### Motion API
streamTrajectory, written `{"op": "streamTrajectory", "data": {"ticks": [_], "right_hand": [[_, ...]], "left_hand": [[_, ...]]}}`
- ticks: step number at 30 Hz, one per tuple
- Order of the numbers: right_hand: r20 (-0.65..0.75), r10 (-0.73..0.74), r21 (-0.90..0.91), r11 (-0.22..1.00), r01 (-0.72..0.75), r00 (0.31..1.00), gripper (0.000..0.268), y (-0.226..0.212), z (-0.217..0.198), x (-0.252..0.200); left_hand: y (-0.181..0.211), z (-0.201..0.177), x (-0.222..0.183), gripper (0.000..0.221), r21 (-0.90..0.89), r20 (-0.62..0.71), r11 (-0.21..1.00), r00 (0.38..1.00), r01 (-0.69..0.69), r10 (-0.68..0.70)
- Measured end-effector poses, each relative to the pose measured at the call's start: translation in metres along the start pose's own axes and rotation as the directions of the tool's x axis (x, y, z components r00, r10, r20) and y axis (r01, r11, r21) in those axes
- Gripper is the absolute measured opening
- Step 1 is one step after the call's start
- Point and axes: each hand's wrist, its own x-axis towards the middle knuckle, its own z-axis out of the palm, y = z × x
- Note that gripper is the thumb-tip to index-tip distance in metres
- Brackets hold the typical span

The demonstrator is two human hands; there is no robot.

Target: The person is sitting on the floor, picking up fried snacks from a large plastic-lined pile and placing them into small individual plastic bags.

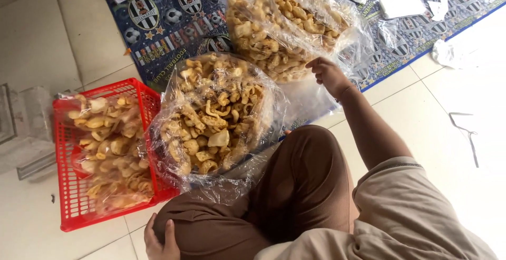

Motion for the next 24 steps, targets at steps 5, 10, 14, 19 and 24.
{"op": "streamTrajectory", "data": {"ticks": [5,10,14,19,24], "right_hand": [[0.036,-0.428,-0.615,0.703,0.358,0.903,0.01,-0.015,-0.003,-0.007],[0.058,-0.616,-0.848,0.385,0.364,0.785,0.013,-0.044,0.007,-0.021],[-0.055,-0.542,-0.494,0.745,0.449,0.839,0.018,-0.072,0.018,-0.034],[-0.067,-0.476,-0.146,0.874,0.464,0.877,0.015,-0.098,0.056,-0.063],[0.077,-0.438,0.115,0.896,0.429,0.895,0.009,-0.099,0.115,-0.093]], "left_hand": [[-0.001,0.002,-0.001,0.052,0.02,-0.021,0.999,0.999,-0.04,0.04],[0.006,-0.001,0.002,0.056,0.138,-0.014,0.982,0.991,-0.129,0.133],[0.049,0.003,0.007,0.05,0.225,-0.058,0.892,0.908,-0.392,0.414],[0.149,0.053,0.023,0.05,0.054,0.097,0.924,0.923,-0.379,0.373],[0.235,0.121,0.058,0.087,-0.672,0.295,0.72,0.83,-0.172,0.474]]}}
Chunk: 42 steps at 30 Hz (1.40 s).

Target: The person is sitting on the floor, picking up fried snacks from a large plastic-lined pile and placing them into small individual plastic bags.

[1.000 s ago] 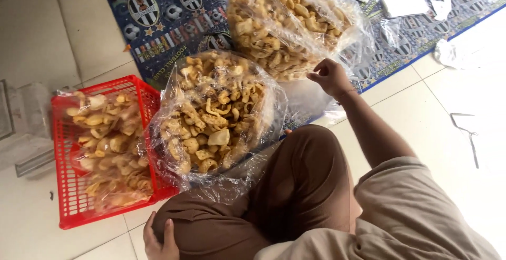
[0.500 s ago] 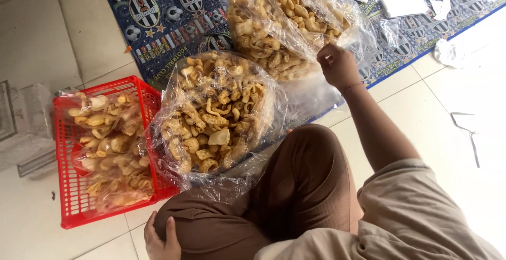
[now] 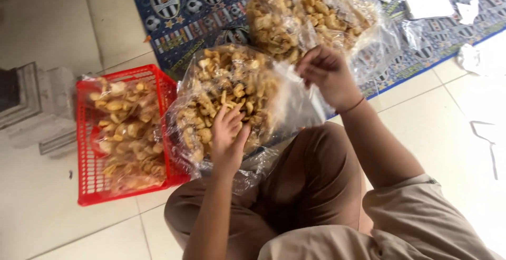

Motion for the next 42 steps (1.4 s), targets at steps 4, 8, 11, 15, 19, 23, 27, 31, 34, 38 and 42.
{"op": "streamTrajectory", "data": {"ticks": [4,8,11,15,19,23,27,31,34,38,42], "right_hand": [[0.117,-0.01,-0.005,1.0,0.011,0.993,0.009,0.012,0.024,-0.015],[0.122,-0.333,-0.093,0.934,0.344,0.935,0.003,0.018,0.026,-0.022],[-0.145,-0.253,-0.081,0.966,0.244,0.956,0.012,0.032,-0.007,-0.017],[-0.396,-0.217,-0.155,0.974,0.168,0.892,0.016,0.065,-0.067,-0.004],[-0.409,-0.475,-0.657,0.746,0.11,0.779,0.018,0.149,-0.147,0.004],[-0.415,-0.171,-0.722,0.659,-0.209,0.894,0.021,0.212,-0.172,0.014],[-0.282,-0.113,-0.85,0.49,-0.193,0.953,0.06,0.128,-0.072,0.012],[0.152,-0.359,-0.608,0.701,0.373,0.921,0.033,0.07,0.028,0.007],[0.541,-0.155,-0.267,0.9,0.344,0.827,0.024,0.039,0.094,0.009],[0.938,0.064,-0.079,0.996,0.032,0.341,0.02,0.003,0.16,-0.003],[0.835,-0.039,-0.062,0.984,0.165,0.55,0.009,0.028,0.176,-0.027]], "left_hand": [[0.01,0.027,0.028,0.047,-0.269,-0.062,0.961,0.995,0.06,-0.08],[0.003,0.028,0.032,0.017,-0.476,-0.181,0.828,0.888,0.296,-0.422],[-0.022,-0.002,0.026,0.017,-0.524,-0.286,0.811,0.843,0.26,-0.455],[-0.01,-0.028,0.013,0.023,-0.454,-0.425,0.873,0.818,0.179,-0.388],[-0.027,-0.052,-0.001,0.018,-0.405,-0.469,0.91,0.833,0.092,-0.293],[-0.033,-0.053,-0.008,0.025,-0.347,-0.53,0.937,0.816,0.04,-0.231],[-0.008,-0.052,-0.016,0.026,-0.297,-0.558,0.955,0.811,0.002,-0.175],[-0.001,-0.055,-0.027,0.022,-0.107,-0.485,0.994,0.872,0.013,-0.063],[0.012,-0.06,-0.036,0.025,-0.067,-0.354,0.997,0.934,0.035,-0.057],[0.051,-0.07,-0.049,0.033,0.064,-0.283,0.992,0.955,0.11,-0.088],[0.063,-0.085,-0.061,0.068,0.589,-0.454,0.782,0.884,0.206,0.109]]}}
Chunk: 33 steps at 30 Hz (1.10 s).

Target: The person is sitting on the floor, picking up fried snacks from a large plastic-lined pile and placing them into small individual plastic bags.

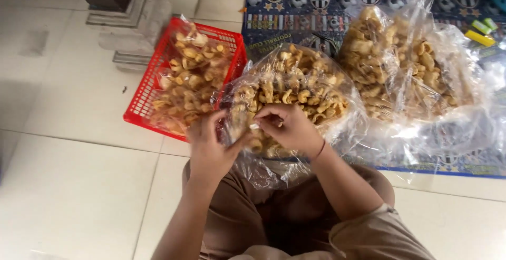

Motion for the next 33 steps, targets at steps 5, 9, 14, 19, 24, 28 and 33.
{"op": "streamTrajectory", "data": {"ticks": [5,9,14,19,24,28,33], "right_hand": [[-0.474,-0.27,-0.336,0.935,0.112,0.838,0.013,0.018,0.015,-0.028],[-0.46,-0.212,-0.067,0.977,0.204,0.862,0.014,0.006,0.021,-0.043],[-0.409,-0.051,0.345,0.916,0.206,0.911,0.007,0.018,0.022,-0.05],[-0.34,-0.011,0.561,0.8,0.212,0.94,0.008,0.026,0.02,-0.049],[-0.303,-0.016,0.614,0.761,0.208,0.953,0.005,0.028,0.019,-0.049],[-0.26,0.018,0.704,0.687,0.177,0.965,0.004,0.024,0.021,-0.052],[-0.223,0.029,0.724,0.674,0.146,0.974,0.003,0.027,0.023,-0.052]], "left_hand": [[-0.02,0.033,-0.018,0.032,0.123,-0.153,0.957,0.948,-0.262,0.279],[0.008,0.051,-0.02,0.027,-0.585,0.032,0.809,0.995,-0.055,0.09],[0.035,0.044,-0.012,0.019,-0.549,0.005,0.834,0.998,-0.045,0.057],[0.049,0.032,-0.008,0.017,-0.446,-0.005,0.871,0.974,-0.205,0.227],[0.046,0.034,-0.018,0.026,-0.417,-0.049,0.87,0.962,-0.264,0.268],[0.053,0.028,-0.022,0.025,-0.369,-0.025,0.89,0.961,-0.266,0.277],[0.063,0.016,-0.023,0.017,-0.271,-0.005,0.914,0.95,-0.303,0.313]]}}
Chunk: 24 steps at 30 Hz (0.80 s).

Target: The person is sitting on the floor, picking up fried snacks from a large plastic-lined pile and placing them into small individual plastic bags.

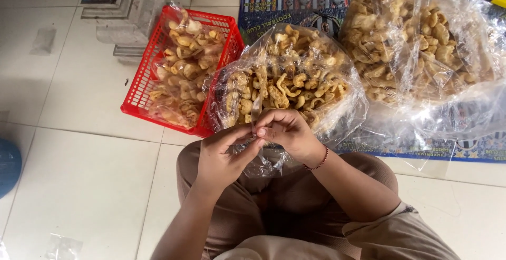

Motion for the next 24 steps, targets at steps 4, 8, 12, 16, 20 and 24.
{"op": "streamTrajectory", "data": {"ticks": [4,8,12,16,20,24], "right_hand": [[0.029,0.013,-0.09,0.996,-0.01,1.0,0.004,-0.007,0.001,0.001],[0.142,-0.081,-0.388,0.912,0.13,0.987,0.005,-0.018,0.006,0.003],[0.185,-0.15,-0.615,0.753,0.233,0.971,0.008,-0.014,0.006,0.0],[0.179,-0.219,-0.654,0.702,0.282,0.959,0.008,-0.011,0.005,0.0],[0.171,-0.26,-0.692,0.655,0.303,0.95,0.005,-0.013,0.017,0.003],[0.139,-0.261,-0.742,0.611,0.275,0.955,0.002,0.0,-0.003,-0.006]], "left_hand": [[0.0,-0.006,-0.002,0.011,0.041,0.04,0.999,0.999,-0.008,0.007],[0.009,-0.006,0.001,0.012,0.055,0.114,0.998,0.993,0.014,-0.02],[0.019,-0.004,0.004,0.014,0.031,0.1,0.999,0.995,0.023,-0.026],[0.012,-0.002,0.001,0.023,0.084,0.095,0.996,0.995,0.028,-0.036],[-0.016,0.008,-0.005,0.006,0.453,-0.056,0.882,0.983,-0.133,0.177],[-0.037,0.009,-0.005,0.012,0.602,-0.069,0.784,0.968,-0.151,0.24]]}}
